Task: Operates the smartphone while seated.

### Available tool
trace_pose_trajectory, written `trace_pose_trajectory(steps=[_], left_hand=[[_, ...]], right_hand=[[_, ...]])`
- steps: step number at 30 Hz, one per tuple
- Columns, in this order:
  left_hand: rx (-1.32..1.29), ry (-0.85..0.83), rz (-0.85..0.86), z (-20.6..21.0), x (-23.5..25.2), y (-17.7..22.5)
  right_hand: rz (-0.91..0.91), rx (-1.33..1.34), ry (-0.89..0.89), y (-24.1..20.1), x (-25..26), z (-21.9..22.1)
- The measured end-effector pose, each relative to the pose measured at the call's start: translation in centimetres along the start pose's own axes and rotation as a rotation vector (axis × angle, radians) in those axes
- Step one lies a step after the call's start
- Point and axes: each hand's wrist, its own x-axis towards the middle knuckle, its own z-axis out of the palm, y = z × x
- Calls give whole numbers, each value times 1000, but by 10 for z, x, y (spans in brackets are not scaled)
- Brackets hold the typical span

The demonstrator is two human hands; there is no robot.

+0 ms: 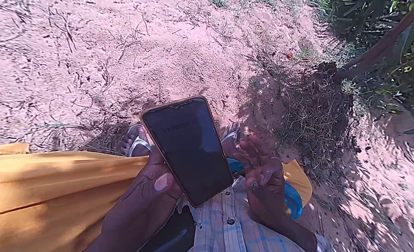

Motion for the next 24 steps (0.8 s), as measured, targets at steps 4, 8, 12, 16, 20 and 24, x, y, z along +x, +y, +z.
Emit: trace_pose_trajectory(steps=[4,8,12,16,20,24], left_hand=[[-19,-5,12,2,1,0],[-32,-10,11,1,1,0],[-23,-10,9,-1,0,0],[-27,-12,0,-1,0,0],[-26,-13,-3,-1,0,0],[-23,-12,0,-2,-1,0]], right_hand=[[-9,-2,-6,0,0,-1],[-16,-4,-1,0,1,-1],[-14,-6,-12,0,1,-1],[-13,-13,-16,-1,0,-1],[-25,-28,-5,1,-1,-2],[-22,-33,-6,1,-1,-2]])
